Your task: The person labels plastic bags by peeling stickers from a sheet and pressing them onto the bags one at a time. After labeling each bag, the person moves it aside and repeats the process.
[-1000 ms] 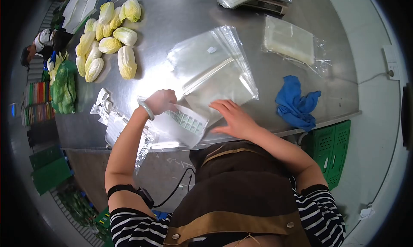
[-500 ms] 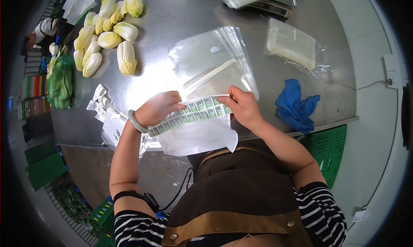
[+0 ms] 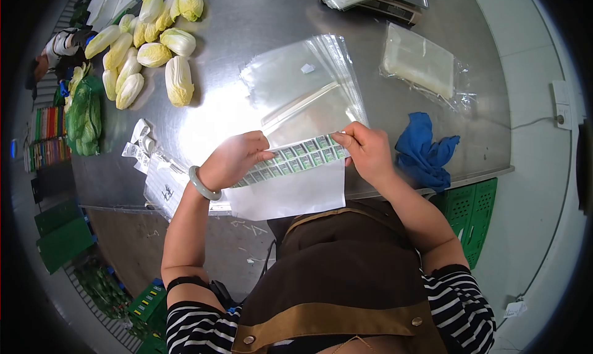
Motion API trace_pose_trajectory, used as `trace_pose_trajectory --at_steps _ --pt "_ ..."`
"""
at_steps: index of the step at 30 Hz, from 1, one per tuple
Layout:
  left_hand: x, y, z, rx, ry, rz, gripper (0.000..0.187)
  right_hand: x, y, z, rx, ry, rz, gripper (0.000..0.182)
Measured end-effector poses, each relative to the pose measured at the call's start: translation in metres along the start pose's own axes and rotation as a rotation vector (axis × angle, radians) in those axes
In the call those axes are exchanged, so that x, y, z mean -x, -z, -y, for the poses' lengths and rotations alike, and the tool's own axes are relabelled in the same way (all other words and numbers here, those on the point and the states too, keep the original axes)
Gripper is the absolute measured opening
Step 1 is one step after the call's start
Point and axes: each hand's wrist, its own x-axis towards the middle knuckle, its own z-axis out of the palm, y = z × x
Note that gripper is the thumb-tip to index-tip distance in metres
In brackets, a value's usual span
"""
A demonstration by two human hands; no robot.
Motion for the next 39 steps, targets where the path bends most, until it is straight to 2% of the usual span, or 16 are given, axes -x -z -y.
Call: trace_pose_trajectory --at_steps 3,6,8,9,12,15,18,19,24,27,28,30,31,34,36,39 --pt "0.0 0.0 -0.001 0.033 0.005 0.007 0.026 0.002 0.001 -0.009 0.088 0.106 -0.013 0.027" --pt "-0.002 -0.004 0.001 0.063 0.013 -0.003 0.026 -0.005 0.008 -0.006 0.192 0.128 0.027 0.021" --pt "-0.004 -0.006 -0.001 0.06 0.038 0.015 0.025 -0.007 0.001 -0.001 0.005 0.134 0.002 0.02" --pt "-0.005 -0.009 0.001 0.095 0.026 -0.002 0.023 -0.007 -0.001 0.001 -0.087 0.137 -0.012 0.021" --pt "-0.007 -0.019 0.004 0.192 0.011 -0.086 0.022 -0.003 0.002 -0.005 0.04 0.129 0.046 0.019" --pt "-0.013 -0.028 -0.006 0.264 0.049 -0.241 0.029 -0.001 -0.002 -0.007 0.083 0.222 -0.011 0.024" --pt "-0.017 -0.037 -0.008 0.234 0.267 -0.204 0.027 0.002 -0.003 -0.01 0.236 0.258 -0.015 0.028" --pt "-0.018 -0.038 -0.008 0.231 0.239 -0.237 0.022 0.002 -0.002 -0.01 0.288 0.304 -0.02 0.027" --pt "-0.016 -0.025 -0.014 0.166 0.199 -0.07 0.021 0.004 0.008 -0.017 0.458 0.514 -0.028 0.029" --pt "-0.017 -0.021 -0.01 0.156 0.14 -0.029 0.021 0.005 0.009 -0.02 0.453 0.501 -0.006 0.03" --pt "-0.018 -0.022 -0.009 0.163 0.116 -0.024 0.021 0.006 0.008 -0.02 0.372 0.437 -0.015 0.031" --pt "-0.018 -0.025 -0.005 0.235 0.062 -0.145 0.021 0.007 0.007 -0.021 0.211 0.308 -0.033 0.033" --pt "-0.018 -0.027 -0.005 0.27 0.034 -0.204 0.021 0.007 0.008 -0.022 0.221 0.32 -0.021 0.033" --pt "-0.014 -0.019 -0.006 0.221 0.212 -0.136 0.02 0.008 0.014 -0.028 0.27 0.379 0.001 0.03" --pt "-0.012 -0.014 -0.013 0.177 0.233 -0.097 0.02 0.008 0.016 -0.031 0.329 0.467 0.01 0.026" --pt "-0.01 -0.007 -0.011 0.117 0.207 -0.041 0.022 0.012 0.017 -0.03 0.292 0.348 0.065 0.027"
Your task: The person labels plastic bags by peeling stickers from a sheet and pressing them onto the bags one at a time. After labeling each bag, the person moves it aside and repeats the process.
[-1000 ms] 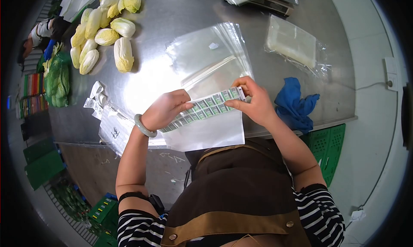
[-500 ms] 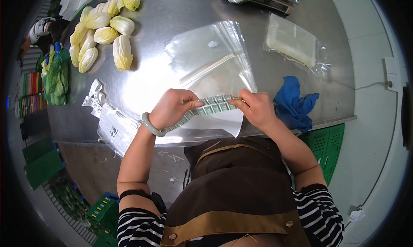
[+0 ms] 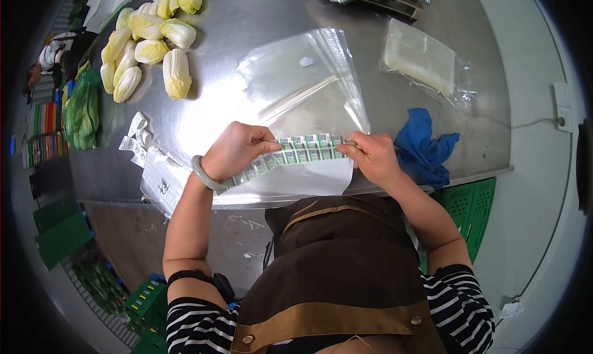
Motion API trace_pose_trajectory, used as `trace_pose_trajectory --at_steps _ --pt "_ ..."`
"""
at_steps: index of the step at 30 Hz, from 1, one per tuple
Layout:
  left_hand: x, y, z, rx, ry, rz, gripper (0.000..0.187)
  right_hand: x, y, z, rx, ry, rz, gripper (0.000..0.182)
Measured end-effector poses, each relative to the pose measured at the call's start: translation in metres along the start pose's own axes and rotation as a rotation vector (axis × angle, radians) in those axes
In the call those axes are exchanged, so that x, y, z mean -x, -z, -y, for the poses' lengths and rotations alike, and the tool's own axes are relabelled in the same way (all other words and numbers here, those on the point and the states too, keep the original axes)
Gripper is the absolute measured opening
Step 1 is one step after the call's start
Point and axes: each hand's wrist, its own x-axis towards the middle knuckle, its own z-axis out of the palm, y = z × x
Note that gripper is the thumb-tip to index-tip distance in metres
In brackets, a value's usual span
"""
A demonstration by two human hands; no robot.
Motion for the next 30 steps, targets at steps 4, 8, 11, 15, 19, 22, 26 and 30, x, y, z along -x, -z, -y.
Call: trace_pose_trajectory --at_steps 4,8,11,15,19,22,26,30 --pt "-0.001 0.011 0.001 -0.11 -0.087 -0.012 0.023 -0.015 0.011 0.006 0.062 -0.043 0.099 0.026" --pt "-0.001 0.024 -0.02 -0.241 -0.108 0.053 0.021 -0.036 0.013 0.024 0.176 0.173 0.123 0.033" --pt "-0.005 0.027 -0.029 -0.268 -0.165 0.085 0.019 -0.052 0.012 0.043 0.306 0.145 0.416 0.03" --pt "-0.006 0.033 -0.036 -0.31 -0.226 0.106 0.017 -0.06 0.005 0.047 0.281 0.213 0.494 0.025" --pt "-0.008 0.037 -0.038 -0.296 -0.199 0.145 0.017 -0.057 -0.001 0.047 0.321 0.28 0.43 0.022" --pt "-0.013 0.041 -0.033 -0.266 -0.143 0.186 0.017 -0.052 -0.005 0.044 0.345 0.425 0.32 0.02" --pt "-0.029 0.047 -0.013 -0.289 -0.015 0.287 0.017 -0.045 -0.01 0.036 -0.006 0.26 -0.121 0.015" --pt "-0.042 0.037 0.055 -0.268 0.101 0.439 0.018 -0.055 0.015 -0.007 -0.368 -0.185 -0.193 0.018"
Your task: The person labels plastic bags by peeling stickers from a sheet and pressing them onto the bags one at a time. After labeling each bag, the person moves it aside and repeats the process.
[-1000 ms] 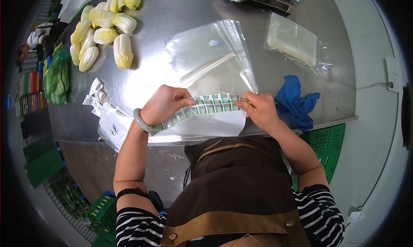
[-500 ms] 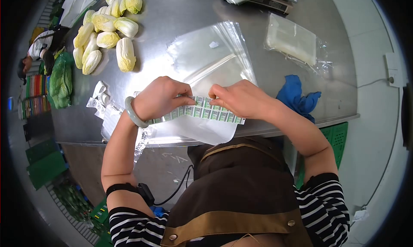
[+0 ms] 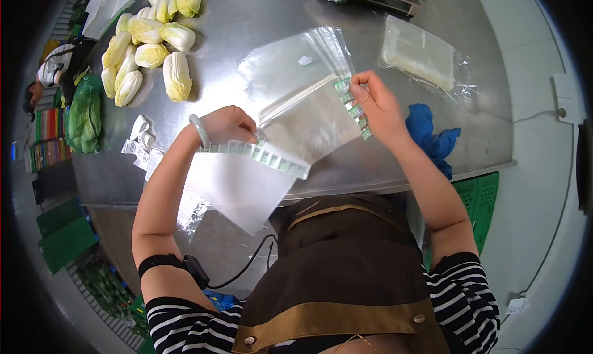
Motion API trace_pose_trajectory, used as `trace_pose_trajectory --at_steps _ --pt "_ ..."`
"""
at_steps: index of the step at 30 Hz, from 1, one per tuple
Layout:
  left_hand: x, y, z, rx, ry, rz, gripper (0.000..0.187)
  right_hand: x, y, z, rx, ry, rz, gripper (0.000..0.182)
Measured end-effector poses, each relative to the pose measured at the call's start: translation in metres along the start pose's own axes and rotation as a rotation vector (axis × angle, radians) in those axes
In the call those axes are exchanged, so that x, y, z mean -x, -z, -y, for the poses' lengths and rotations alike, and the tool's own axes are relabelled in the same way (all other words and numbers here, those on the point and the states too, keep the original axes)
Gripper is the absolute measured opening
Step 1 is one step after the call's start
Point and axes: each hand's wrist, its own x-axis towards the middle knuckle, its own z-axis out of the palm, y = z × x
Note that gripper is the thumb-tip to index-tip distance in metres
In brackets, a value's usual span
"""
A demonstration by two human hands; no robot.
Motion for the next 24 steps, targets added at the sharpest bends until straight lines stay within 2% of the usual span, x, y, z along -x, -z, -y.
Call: trace_pose_trajectory --at_steps 1,3,4,5,7,8,9,10,11,13,15,18,21,22,24 --pt "-0.007 -0.01 0.016 -0.003 0.036 0.045 0.018 -0.002 0.009 -0.011 0.038 -0.143 0.068 0.02" --pt "-0.022 -0.033 0.041 -0.309 0.064 0.128 0.02 -0.003 0.022 -0.04 0.109 -0.425 0.2 0.024" --pt "-0.031 -0.044 0.053 -0.413 0.137 0.21 0.028 -0.002 0.023 -0.062 0.186 -0.406 0.237 0.025" --pt "-0.033 -0.056 0.064 -0.569 0.108 0.154 0.037 0.001 0.023 -0.087 0.261 -0.389 0.274 0.025" --pt "-0.033 -0.073 0.049 -0.71 0.052 -0.206 0.037 0.0 0.019 -0.107 0.384 -0.368 0.302 0.026" --pt "-0.039 -0.078 0.044 -0.598 -0.018 -0.313 0.028 -0.003 0.014 -0.112 0.431 -0.362 0.292 0.026" --pt "-0.045 -0.087 0.036 -0.336 -0.079 -0.468 0.022 -0.007 0.008 -0.115 0.476 -0.354 0.282 0.025" --pt "-0.048 -0.098 0.021 -0.103 -0.121 -0.539 0.021 -0.013 0.001 -0.118 0.537 -0.356 0.27 0.025" --pt "-0.056 -0.113 0.009 0.255 -0.111 -0.531 0.017 -0.018 -0.006 -0.121 0.6 -0.357 0.258 0.024" --pt "-0.08 -0.146 0.014 0.05 -0.313 -0.619 0.022 -0.028 -0.011 -0.131 0.777 -0.329 0.257 0.023" --pt "-0.087 -0.157 0.009 -0.086 -0.285 -0.671 0.021 -0.033 -0.014 -0.143 1.0 -0.274 0.282 0.022" --pt "-0.105 -0.169 0.036 0.099 -0.359 -0.738 0.021 -0.036 -0.002 -0.142 1.069 -0.314 0.204 0.027" --pt "-0.099 -0.157 0.033 0.465 -0.085 -0.522 0.015 -0.038 0.016 -0.111 0.604 -0.413 0.239 0.032" --pt "-0.099 -0.154 0.039 0.611 -0.078 -0.451 0.012 -0.037 0.02 -0.103 0.384 -0.454 0.21 0.032" --pt "-0.096 -0.14 0.046 0.945 0.017 -0.672 0.012 -0.034 0.026 -0.092 -0.061 -0.528 0.144 0.032"
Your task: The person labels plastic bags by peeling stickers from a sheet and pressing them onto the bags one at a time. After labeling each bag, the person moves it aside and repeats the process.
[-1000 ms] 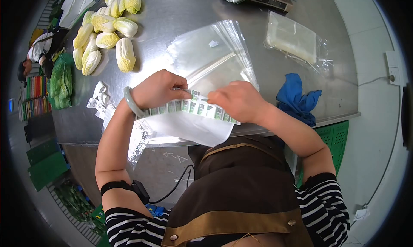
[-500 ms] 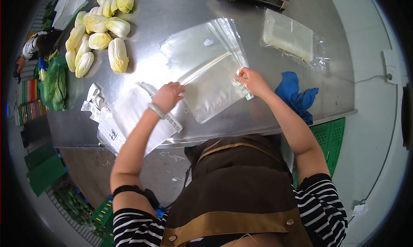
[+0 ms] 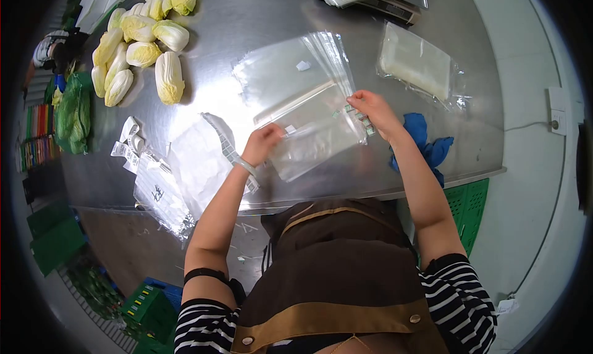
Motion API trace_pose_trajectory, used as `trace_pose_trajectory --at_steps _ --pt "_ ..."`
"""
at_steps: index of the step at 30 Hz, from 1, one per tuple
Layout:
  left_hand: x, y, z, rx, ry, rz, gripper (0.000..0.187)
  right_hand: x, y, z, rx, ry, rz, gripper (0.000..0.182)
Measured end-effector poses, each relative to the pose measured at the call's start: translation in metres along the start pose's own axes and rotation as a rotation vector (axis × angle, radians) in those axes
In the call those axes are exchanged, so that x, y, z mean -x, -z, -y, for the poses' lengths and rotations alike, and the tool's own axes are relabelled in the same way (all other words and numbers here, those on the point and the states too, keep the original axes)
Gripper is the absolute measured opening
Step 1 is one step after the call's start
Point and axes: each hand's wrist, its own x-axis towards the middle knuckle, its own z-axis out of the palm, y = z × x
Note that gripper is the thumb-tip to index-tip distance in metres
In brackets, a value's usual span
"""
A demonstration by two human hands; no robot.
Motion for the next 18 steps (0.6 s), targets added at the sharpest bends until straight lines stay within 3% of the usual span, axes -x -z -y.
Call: trace_pose_trajectory --at_steps 1,3,6,7,9,10,13,15,17,18 --pt "-0.003 0.005 -0.008 0.15 0.045 -0.127 0.012 0.0 0.0 0.0 0.024 0.015 0.029 0.03" --pt "-0.014 0.016 -0.018 0.324 -0.067 -0.676 0.013 -0.001 -0.002 0.0 0.066 0.045 0.082 0.026" --pt "-0.003 0.015 -0.016 -0.116 -0.328 -0.775 0.011 -0.021 -0.016 -0.024 0.5 0.065 0.08 0.024" --pt "0.011 0.006 -0.023 -0.328 -0.317 -0.515 0.016 -0.025 -0.023 -0.027 0.617 0.088 0.042 0.025" --pt "0.02 -0.012 -0.004 -0.32 -0.339 0.09 0.023 -0.03 -0.032 -0.032 0.851 0.13 -0.036 0.026" --pt "0.02 -0.022 0.004 -0.585 -0.575 0.156 0.025 -0.031 -0.033 -0.031 0.922 0.157 -0.083 0.027" --pt "0.015 -0.024 0.015 -0.598 -0.586 0.112 0.024 -0.033 -0.025 -0.031 1.043 0.221 -0.161 0.029" --pt "0.012 -0.023 0.009 -0.471 -0.326 0.134 0.015 -0.03 -0.013 -0.027 0.992 0.26 -0.126 0.03" --pt "0.011 -0.018 -0.007 -0.407 -0.041 0.169 0.011 -0.023 -0.004 -0.013 0.493 0.116 0.04 0.03" --pt "0.005 -0.013 0.012 -0.259 -0.085 0.137 0.007 -0.018 -0.001 -0.003 0.24 0.044 0.118 0.03"
